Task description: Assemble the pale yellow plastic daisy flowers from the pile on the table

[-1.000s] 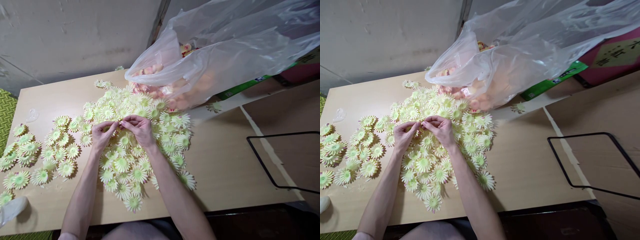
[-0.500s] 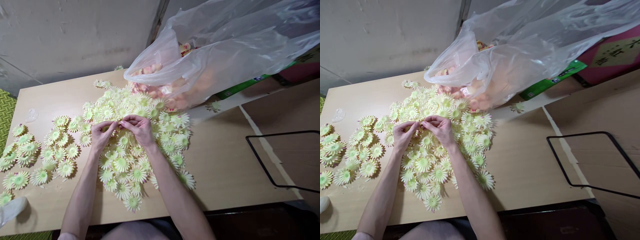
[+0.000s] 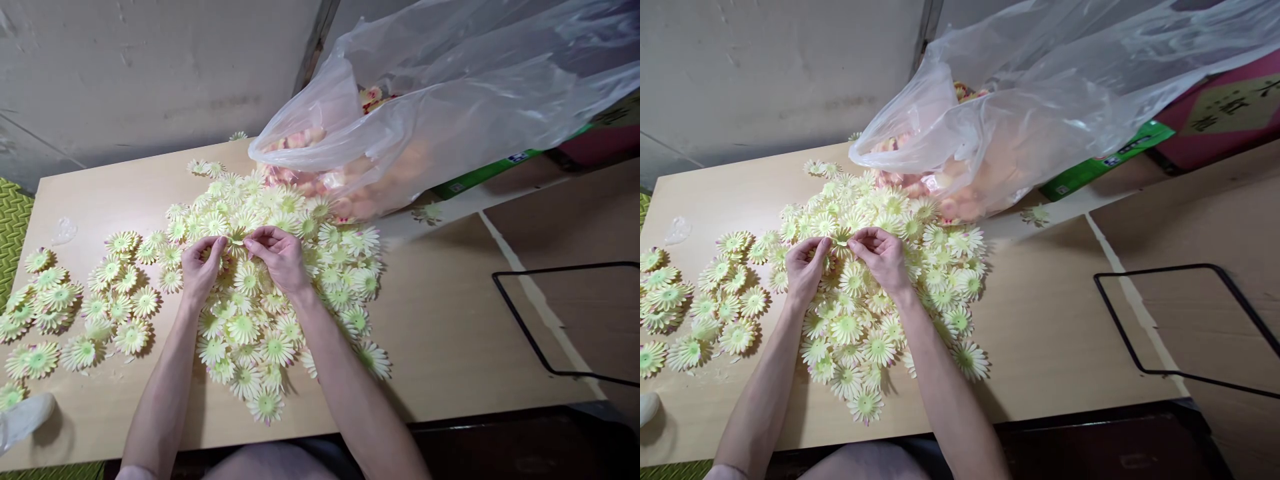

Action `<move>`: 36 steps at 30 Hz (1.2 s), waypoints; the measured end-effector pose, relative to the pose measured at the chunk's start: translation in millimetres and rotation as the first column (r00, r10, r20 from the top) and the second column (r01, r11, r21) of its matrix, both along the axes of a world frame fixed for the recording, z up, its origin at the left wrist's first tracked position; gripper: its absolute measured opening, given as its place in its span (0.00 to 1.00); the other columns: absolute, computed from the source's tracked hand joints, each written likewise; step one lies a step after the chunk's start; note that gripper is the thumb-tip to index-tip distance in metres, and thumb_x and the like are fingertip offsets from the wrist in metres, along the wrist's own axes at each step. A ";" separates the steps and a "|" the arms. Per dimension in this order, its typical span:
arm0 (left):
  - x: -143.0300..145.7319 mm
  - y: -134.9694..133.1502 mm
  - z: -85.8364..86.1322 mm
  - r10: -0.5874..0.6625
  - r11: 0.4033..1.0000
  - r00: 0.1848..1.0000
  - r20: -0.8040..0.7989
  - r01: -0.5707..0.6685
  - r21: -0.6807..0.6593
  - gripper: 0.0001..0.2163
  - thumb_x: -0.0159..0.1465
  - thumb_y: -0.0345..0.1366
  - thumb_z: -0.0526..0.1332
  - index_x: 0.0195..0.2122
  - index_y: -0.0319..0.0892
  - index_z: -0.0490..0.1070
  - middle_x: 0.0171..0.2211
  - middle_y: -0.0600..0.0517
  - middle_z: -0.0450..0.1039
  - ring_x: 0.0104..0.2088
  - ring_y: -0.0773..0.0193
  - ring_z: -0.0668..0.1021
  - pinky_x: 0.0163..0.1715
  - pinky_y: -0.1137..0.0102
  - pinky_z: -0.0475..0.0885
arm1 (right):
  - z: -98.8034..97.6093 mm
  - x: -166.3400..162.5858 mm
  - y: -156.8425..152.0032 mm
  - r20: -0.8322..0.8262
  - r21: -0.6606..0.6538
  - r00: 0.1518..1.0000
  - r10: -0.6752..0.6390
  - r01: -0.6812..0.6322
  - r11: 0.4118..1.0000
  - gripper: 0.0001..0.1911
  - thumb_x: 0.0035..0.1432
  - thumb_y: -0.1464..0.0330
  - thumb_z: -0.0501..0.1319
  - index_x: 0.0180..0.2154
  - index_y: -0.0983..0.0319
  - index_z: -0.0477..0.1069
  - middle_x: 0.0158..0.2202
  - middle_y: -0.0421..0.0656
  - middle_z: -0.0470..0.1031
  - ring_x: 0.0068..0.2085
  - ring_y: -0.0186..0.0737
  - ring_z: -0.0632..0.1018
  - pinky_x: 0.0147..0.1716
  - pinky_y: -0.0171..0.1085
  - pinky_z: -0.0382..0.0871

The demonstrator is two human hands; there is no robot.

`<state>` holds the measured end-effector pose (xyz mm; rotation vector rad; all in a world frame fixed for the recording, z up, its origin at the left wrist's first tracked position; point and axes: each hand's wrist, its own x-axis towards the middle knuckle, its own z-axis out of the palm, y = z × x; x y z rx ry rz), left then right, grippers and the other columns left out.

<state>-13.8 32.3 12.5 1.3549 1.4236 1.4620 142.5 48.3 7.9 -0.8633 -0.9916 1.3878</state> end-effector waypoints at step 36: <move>-3.0 1.4 -2.3 -0.098 0.995 0.983 0.153 0.095 0.029 0.08 0.59 0.39 0.68 0.35 0.41 0.74 0.32 0.51 0.74 0.30 0.70 0.75 0.28 0.76 0.69 | 6.8 2.0 -4.1 0.176 0.111 0.982 0.073 -0.093 0.989 0.06 0.57 0.65 0.65 0.35 0.58 0.80 0.36 0.42 0.78 0.34 0.34 0.76 0.34 0.35 0.73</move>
